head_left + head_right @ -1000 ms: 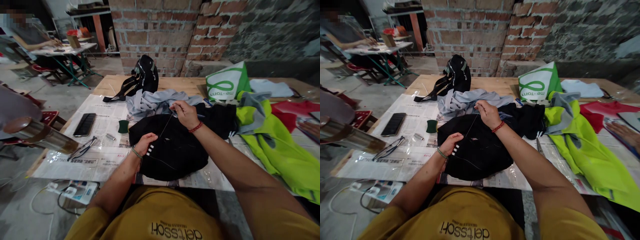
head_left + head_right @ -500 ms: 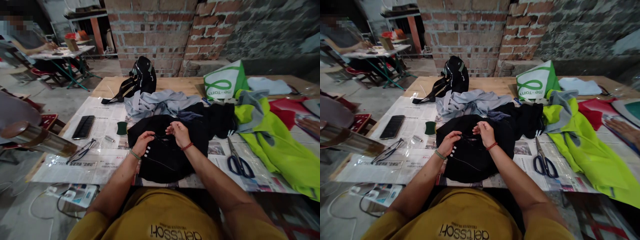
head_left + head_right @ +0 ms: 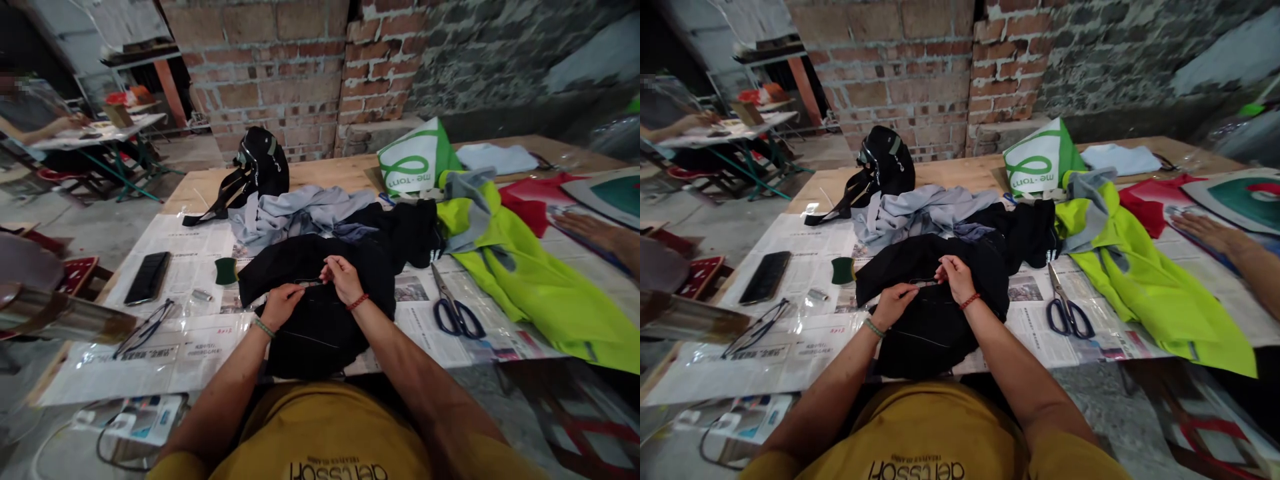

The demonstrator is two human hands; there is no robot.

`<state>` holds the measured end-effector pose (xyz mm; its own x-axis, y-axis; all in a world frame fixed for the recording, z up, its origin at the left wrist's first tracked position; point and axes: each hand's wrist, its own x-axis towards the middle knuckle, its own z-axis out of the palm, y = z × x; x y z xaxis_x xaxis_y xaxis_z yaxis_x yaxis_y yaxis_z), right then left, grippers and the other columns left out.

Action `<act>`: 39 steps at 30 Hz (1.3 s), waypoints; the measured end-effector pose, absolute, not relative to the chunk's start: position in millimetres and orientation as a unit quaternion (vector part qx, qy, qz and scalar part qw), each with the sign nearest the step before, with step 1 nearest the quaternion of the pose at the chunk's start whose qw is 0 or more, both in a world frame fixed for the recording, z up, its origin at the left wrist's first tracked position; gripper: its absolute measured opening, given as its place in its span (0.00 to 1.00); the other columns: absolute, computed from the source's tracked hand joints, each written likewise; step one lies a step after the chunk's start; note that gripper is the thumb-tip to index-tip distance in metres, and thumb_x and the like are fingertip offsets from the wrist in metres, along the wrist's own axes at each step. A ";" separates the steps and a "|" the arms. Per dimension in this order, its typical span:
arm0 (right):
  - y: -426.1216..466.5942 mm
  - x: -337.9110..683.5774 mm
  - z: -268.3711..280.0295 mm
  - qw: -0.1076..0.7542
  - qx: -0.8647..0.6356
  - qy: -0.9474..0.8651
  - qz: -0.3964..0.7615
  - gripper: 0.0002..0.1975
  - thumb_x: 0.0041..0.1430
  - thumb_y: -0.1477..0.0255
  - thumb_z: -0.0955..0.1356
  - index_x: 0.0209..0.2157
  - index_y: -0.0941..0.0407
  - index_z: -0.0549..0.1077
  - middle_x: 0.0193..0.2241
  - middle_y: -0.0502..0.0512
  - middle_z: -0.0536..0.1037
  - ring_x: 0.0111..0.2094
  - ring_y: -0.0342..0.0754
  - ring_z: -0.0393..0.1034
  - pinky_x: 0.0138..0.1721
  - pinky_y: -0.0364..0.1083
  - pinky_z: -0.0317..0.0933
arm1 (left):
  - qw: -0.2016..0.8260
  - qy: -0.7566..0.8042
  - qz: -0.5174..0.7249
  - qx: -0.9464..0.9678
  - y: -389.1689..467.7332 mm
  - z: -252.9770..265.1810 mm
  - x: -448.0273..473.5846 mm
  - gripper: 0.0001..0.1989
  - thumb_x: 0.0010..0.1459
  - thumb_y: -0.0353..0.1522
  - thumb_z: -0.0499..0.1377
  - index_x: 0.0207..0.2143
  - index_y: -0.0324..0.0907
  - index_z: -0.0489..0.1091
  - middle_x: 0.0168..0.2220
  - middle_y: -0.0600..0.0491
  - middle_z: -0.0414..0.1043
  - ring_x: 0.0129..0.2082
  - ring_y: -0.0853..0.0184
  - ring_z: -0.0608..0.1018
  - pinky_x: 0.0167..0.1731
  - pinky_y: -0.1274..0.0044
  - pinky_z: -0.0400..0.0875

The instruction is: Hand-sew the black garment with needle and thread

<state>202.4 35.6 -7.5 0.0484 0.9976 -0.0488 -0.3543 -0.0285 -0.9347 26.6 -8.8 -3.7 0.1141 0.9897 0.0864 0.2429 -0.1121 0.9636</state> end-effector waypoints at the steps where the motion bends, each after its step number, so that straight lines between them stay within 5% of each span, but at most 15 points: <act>1: 35.4 204.8 -6.2 0.594 -0.409 -0.365 0.589 0.14 0.47 0.60 0.68 0.31 0.56 0.68 0.18 0.45 0.70 0.19 0.41 0.67 0.18 0.39 0.59 | 0.424 0.504 0.428 0.619 -9.7 -4.2 27.3 0.06 0.46 0.29 0.62 0.29 0.46 0.77 0.30 0.53 0.75 0.33 0.66 0.73 0.39 0.77 0.65; 21: -41.7 284.3 27.6 0.608 -0.352 -0.367 0.610 0.07 0.53 0.62 0.66 0.31 0.50 0.67 0.17 0.45 0.58 0.18 0.41 0.55 0.18 0.42 0.51 | 0.419 0.387 0.350 0.743 -17.8 4.1 23.5 0.08 0.49 0.29 0.60 0.32 0.47 0.77 0.33 0.49 0.74 0.35 0.64 0.74 0.41 0.73 0.65; 29: -85.6 328.4 -0.4 0.437 -0.475 -0.445 0.620 0.11 0.53 0.60 0.67 0.32 0.54 0.70 0.16 0.47 0.64 0.17 0.41 0.59 0.20 0.43 0.51 | 0.298 0.264 0.236 0.887 -57.9 28.6 45.0 0.21 0.52 0.21 0.50 0.41 0.50 0.74 0.42 0.49 0.74 0.41 0.64 0.74 0.43 0.74 0.66; 33: -88.5 332.8 5.6 0.312 -0.544 -0.508 0.591 0.17 0.52 0.55 0.65 0.32 0.56 0.69 0.16 0.46 0.65 0.17 0.40 0.59 0.20 0.41 0.52 | 0.340 0.188 0.187 0.902 -91.1 48.7 53.6 0.20 0.53 0.25 0.53 0.47 0.49 0.70 0.45 0.50 0.73 0.44 0.64 0.74 0.47 0.74 0.65; 37: -84.1 325.0 19.4 0.244 -0.549 -0.569 0.561 0.19 0.51 0.53 0.63 0.24 0.57 0.64 0.16 0.46 0.64 0.18 0.39 0.58 0.21 0.40 0.53 | 0.493 0.137 0.226 0.829 -84.4 62.8 30.3 0.10 0.54 0.37 0.58 0.32 0.41 0.75 0.44 0.47 0.74 0.41 0.65 0.75 0.45 0.75 0.68; 39: -80.7 319.9 26.6 0.224 -0.531 -0.611 0.543 0.19 0.53 0.54 0.62 0.22 0.56 0.62 0.16 0.46 0.64 0.18 0.39 0.58 0.21 0.40 0.53 | 0.497 0.262 0.297 0.772 -64.2 60.9 9.9 0.16 0.57 0.39 0.53 0.26 0.38 0.73 0.40 0.45 0.74 0.38 0.65 0.76 0.38 0.76 0.70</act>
<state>319.9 -80.7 26.6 -0.3354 0.8921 -0.3028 0.4050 -0.1536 -0.9013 9.9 -64.2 60.9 0.6862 0.7002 0.1971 0.1105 -0.3682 0.9232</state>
